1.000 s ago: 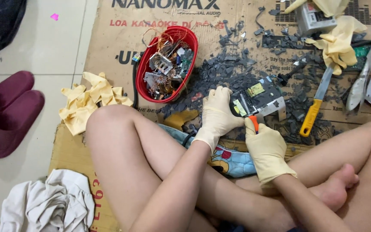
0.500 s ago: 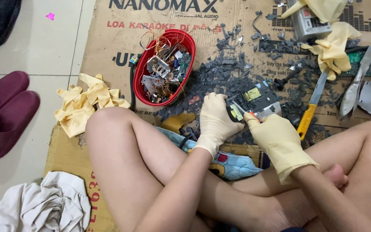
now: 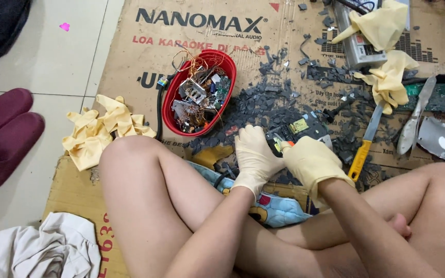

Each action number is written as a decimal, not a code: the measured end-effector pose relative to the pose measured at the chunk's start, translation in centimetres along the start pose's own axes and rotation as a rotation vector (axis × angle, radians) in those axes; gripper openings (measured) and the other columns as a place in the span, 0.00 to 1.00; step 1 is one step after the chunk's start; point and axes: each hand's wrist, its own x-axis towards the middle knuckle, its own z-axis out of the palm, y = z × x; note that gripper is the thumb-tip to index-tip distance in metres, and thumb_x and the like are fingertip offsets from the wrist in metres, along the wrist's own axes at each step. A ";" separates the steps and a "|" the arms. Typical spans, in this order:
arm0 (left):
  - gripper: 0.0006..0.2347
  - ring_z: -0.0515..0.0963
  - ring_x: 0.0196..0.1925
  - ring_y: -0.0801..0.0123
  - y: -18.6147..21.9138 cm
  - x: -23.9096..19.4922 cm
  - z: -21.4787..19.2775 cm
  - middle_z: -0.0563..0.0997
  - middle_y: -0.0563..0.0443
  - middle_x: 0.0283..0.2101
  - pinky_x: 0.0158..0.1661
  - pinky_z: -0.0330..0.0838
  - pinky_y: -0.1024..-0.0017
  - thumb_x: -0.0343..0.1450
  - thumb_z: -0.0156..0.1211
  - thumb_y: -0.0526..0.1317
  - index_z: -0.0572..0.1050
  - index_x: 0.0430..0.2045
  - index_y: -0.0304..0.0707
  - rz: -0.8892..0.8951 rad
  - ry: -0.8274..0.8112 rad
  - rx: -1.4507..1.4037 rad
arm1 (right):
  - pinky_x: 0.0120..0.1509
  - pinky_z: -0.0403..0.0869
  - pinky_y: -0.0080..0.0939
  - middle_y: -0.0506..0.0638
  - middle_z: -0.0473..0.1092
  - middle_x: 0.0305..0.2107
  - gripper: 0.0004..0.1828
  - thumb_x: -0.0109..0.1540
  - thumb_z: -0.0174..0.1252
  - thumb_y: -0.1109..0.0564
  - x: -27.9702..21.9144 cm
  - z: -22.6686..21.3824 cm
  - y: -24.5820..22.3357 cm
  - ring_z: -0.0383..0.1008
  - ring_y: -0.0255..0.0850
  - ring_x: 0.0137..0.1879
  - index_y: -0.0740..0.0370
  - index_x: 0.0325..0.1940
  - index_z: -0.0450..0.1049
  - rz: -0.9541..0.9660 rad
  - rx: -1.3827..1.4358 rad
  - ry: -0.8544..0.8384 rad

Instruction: The person sits on a cardboard sheet on the floor and uses a screwdriver to disassemble a small electronic device. They remove screws and separate components, placing parts into a red bucket nearby.

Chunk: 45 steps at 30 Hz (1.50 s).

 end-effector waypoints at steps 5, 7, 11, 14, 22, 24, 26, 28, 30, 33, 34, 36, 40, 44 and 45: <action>0.19 0.71 0.36 0.49 -0.9 0.4 2.0 0.68 0.43 0.30 0.36 0.65 0.53 0.47 0.65 0.46 0.67 0.24 0.38 0.051 0.099 0.048 | 0.65 0.71 0.59 0.65 0.77 0.50 0.37 0.68 0.37 0.33 0.0 2.8 -0.4 0.75 0.57 0.62 0.64 0.56 0.77 -0.061 0.065 0.036; 0.17 0.71 0.35 0.49 -1.1 0.0 2.4 0.68 0.43 0.29 0.33 0.65 0.52 0.48 0.65 0.44 0.67 0.23 0.38 0.059 0.126 0.033 | 0.65 0.71 0.58 0.64 0.77 0.50 0.38 0.68 0.36 0.32 0.9 4.0 -0.1 0.75 0.56 0.63 0.64 0.56 0.77 -0.052 0.077 0.036; 0.11 0.70 0.33 0.50 -1.4 0.6 3.3 0.66 0.44 0.27 0.30 0.64 0.55 0.54 0.62 0.40 0.67 0.21 0.39 0.066 0.187 0.074 | 0.66 0.71 0.56 0.62 0.77 0.51 0.41 0.67 0.34 0.28 2.1 4.6 0.2 0.74 0.53 0.63 0.62 0.55 0.78 -0.021 0.165 0.067; 0.07 0.70 0.32 0.50 -1.6 0.2 3.8 0.66 0.45 0.27 0.29 0.64 0.55 0.59 0.59 0.38 0.67 0.20 0.39 0.067 0.193 0.087 | 0.67 0.70 0.55 0.62 0.76 0.53 0.39 0.66 0.36 0.30 1.5 5.1 0.2 0.73 0.53 0.64 0.63 0.56 0.77 0.005 0.265 0.068; 0.07 0.70 0.32 0.50 -2.4 0.1 5.4 0.67 0.45 0.27 0.30 0.65 0.54 0.61 0.59 0.38 0.67 0.21 0.38 0.046 0.202 0.080 | 0.70 0.68 0.50 0.63 0.75 0.55 0.38 0.66 0.41 0.34 2.2 6.6 -0.5 0.72 0.52 0.65 0.70 0.57 0.76 0.045 0.453 0.071; 0.13 0.71 0.34 0.53 -3.1 0.1 6.6 0.67 0.46 0.27 0.31 0.67 0.56 0.54 0.65 0.43 0.67 0.20 0.40 0.044 0.143 0.078 | 0.70 0.68 0.52 0.62 0.74 0.57 0.37 0.66 0.38 0.34 2.5 6.4 -0.6 0.70 0.52 0.67 0.65 0.60 0.75 0.043 0.355 0.085; 0.12 0.70 0.33 0.53 -2.6 0.4 5.8 0.67 0.46 0.27 0.31 0.67 0.56 0.55 0.64 0.41 0.67 0.20 0.39 0.042 0.146 0.097 | 0.70 0.68 0.52 0.62 0.74 0.57 0.37 0.66 0.38 0.34 2.1 6.0 -1.0 0.70 0.52 0.67 0.66 0.59 0.75 0.034 0.346 0.085; 0.10 0.70 0.33 0.53 -2.1 0.4 5.0 0.67 0.46 0.27 0.30 0.66 0.57 0.55 0.64 0.40 0.67 0.19 0.38 0.038 0.145 0.113 | 0.70 0.68 0.53 0.63 0.73 0.57 0.37 0.67 0.38 0.35 1.5 5.6 -1.2 0.70 0.52 0.67 0.66 0.59 0.75 0.028 0.334 0.084; 0.10 0.71 0.33 0.54 -1.6 0.3 4.0 0.67 0.47 0.27 0.31 0.66 0.59 0.56 0.64 0.38 0.67 0.20 0.38 0.032 0.133 0.174 | 0.70 0.68 0.53 0.64 0.73 0.57 0.37 0.67 0.37 0.36 0.7 4.9 -1.4 0.71 0.54 0.67 0.68 0.58 0.75 0.009 0.308 0.091; 0.12 0.70 0.33 0.52 -2.5 0.3 5.9 0.67 0.45 0.28 0.30 0.66 0.56 0.54 0.65 0.40 0.67 0.20 0.38 0.043 0.146 0.154 | 0.70 0.68 0.54 0.65 0.73 0.57 0.37 0.68 0.36 0.36 -0.2 4.9 -1.6 0.71 0.55 0.67 0.69 0.58 0.75 -0.008 0.280 0.088; 0.12 0.70 0.33 0.52 -1.9 0.4 4.6 0.67 0.45 0.28 0.30 0.66 0.56 0.54 0.65 0.40 0.67 0.20 0.38 0.041 0.145 0.153 | 0.70 0.68 0.54 0.65 0.73 0.57 0.37 0.68 0.36 0.36 0.0 5.1 -1.3 0.71 0.55 0.67 0.69 0.58 0.75 -0.007 0.278 0.088; 0.07 0.71 0.32 0.54 -0.6 0.4 2.0 0.66 0.48 0.27 0.30 0.66 0.58 0.60 0.61 0.37 0.68 0.20 0.39 0.025 0.132 0.155 | 0.69 0.68 0.55 0.64 0.76 0.52 0.36 0.66 0.43 0.34 0.5 5.4 -0.5 0.71 0.54 0.65 0.68 0.52 0.79 0.003 0.437 0.098; 0.08 0.70 0.32 0.53 0.4 0.7 -0.2 0.66 0.48 0.27 0.30 0.65 0.58 0.58 0.62 0.38 0.67 0.20 0.39 0.025 0.144 0.122 | 0.61 0.73 0.51 0.55 0.81 0.32 0.36 0.65 0.42 0.31 2.7 7.6 1.0 0.79 0.50 0.55 0.63 0.37 0.83 0.043 0.543 0.138; 0.08 0.70 0.31 0.51 2.0 0.9 -3.0 0.66 0.46 0.27 0.30 0.64 0.55 0.60 0.60 0.39 0.67 0.21 0.37 0.000 0.166 0.070 | 0.70 0.67 0.58 0.69 0.75 0.50 0.40 0.68 0.39 0.33 2.4 9.1 1.4 0.70 0.59 0.66 0.73 0.49 0.78 0.080 0.663 0.199; 0.10 0.70 0.30 0.49 2.6 1.1 -4.2 0.66 0.44 0.26 0.30 0.65 0.52 0.59 0.61 0.42 0.67 0.21 0.36 -0.033 0.185 -0.020 | 0.71 0.65 0.59 0.72 0.74 0.52 0.40 0.70 0.37 0.35 2.1 9.3 1.3 0.68 0.60 0.67 0.76 0.51 0.77 0.103 0.768 0.237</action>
